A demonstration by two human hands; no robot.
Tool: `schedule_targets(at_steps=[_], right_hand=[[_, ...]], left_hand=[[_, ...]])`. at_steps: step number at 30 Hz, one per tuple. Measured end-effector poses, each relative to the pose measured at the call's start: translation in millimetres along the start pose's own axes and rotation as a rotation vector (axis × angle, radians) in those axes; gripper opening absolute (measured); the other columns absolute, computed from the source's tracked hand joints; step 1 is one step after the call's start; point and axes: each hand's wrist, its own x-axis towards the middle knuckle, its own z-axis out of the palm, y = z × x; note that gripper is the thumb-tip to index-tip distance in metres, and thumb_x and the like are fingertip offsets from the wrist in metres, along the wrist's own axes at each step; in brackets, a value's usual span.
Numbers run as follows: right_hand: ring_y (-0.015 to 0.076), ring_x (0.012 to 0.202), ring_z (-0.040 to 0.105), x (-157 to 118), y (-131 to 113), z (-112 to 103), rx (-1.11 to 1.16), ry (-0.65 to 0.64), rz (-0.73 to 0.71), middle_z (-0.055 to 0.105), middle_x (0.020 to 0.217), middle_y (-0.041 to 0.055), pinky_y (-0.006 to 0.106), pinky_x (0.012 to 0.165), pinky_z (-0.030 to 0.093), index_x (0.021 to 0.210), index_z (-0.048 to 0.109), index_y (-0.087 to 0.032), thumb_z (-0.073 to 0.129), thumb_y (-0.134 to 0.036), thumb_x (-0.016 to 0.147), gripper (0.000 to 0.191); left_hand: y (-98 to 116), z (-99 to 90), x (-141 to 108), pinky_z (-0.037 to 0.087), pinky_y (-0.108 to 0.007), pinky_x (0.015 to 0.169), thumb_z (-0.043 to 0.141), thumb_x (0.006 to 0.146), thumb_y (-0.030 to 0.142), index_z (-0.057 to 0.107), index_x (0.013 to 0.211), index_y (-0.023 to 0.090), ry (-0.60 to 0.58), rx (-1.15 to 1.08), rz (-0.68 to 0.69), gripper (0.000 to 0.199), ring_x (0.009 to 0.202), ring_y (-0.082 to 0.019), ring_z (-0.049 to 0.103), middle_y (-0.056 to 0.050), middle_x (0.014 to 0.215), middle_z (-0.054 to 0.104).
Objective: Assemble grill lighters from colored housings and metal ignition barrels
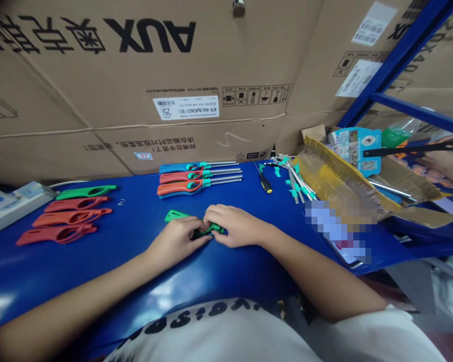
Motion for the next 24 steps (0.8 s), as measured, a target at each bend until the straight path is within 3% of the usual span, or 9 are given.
schedule_targets(at_steps=[4,7,9,14,18,24], right_hand=[[0.0201,0.095,0.059,-1,8,-5,-0.030,-0.018,0.011,0.065,0.101,0.0046,0.034,0.087,0.047,0.100,0.060,-0.021,0.055,-0.010,0.091,0.015],[0.0201,0.096,0.059,-3,11,-10,-0.070,-0.018,0.035,0.066,0.102,0.0050,0.035,0.088,0.047,0.100,0.061,-0.021,0.055,-0.011,0.093,0.014],[0.0202,0.096,0.059,-4,13,-11,-0.089,-0.019,0.049,0.066,0.102,0.0051,0.036,0.089,0.047,0.101,0.061,-0.020,0.054,-0.011,0.094,0.013],[0.0222,0.099,0.059,-5,15,-11,-0.136,-0.003,0.074,0.065,0.106,0.0074,0.039,0.091,0.049,0.105,0.062,-0.020,0.056,-0.013,0.092,0.016],[0.0233,0.104,0.057,-3,14,-8,-0.157,0.011,0.041,0.060,0.119,0.0097,0.040,0.092,0.049,0.112,0.064,-0.022,0.059,-0.020,0.094,0.019],[0.0218,0.102,0.057,-1,17,-1,-0.176,0.055,0.037,0.061,0.116,0.0087,0.037,0.089,0.050,0.104,0.066,-0.021,0.059,-0.026,0.098,0.010]], left_hand=[[-8,-11.4,-13,0.054,-0.027,0.067,0.072,0.088,0.026,0.070,0.109,0.022,0.091,-0.137,-0.003,0.021,0.069,-0.015,0.064,-0.002,0.091,0.072],[-26,-21.7,-24,0.050,-0.041,0.101,0.076,0.085,0.032,0.062,0.129,0.025,0.208,0.032,0.064,0.047,0.113,-0.026,0.061,-0.007,0.122,0.067],[-41,-24.3,-30,0.045,-0.047,0.108,0.078,0.084,0.038,0.056,0.137,0.025,0.227,0.091,0.045,0.059,0.123,-0.030,0.054,-0.009,0.133,0.062],[-64,-21.3,-33,0.050,-0.042,0.099,0.068,0.094,0.039,0.056,0.137,0.023,0.144,-0.002,0.057,0.047,0.110,-0.024,0.059,-0.008,0.119,0.065],[-66,-19.3,-34,0.051,-0.036,0.095,0.066,0.095,0.035,0.063,0.127,0.022,0.152,-0.071,0.088,0.034,0.106,-0.021,0.061,-0.007,0.114,0.065],[-65,-19.1,-37,0.052,-0.035,0.092,0.066,0.095,0.034,0.064,0.126,0.022,0.164,-0.077,0.089,0.033,0.103,-0.021,0.061,-0.006,0.112,0.065]])
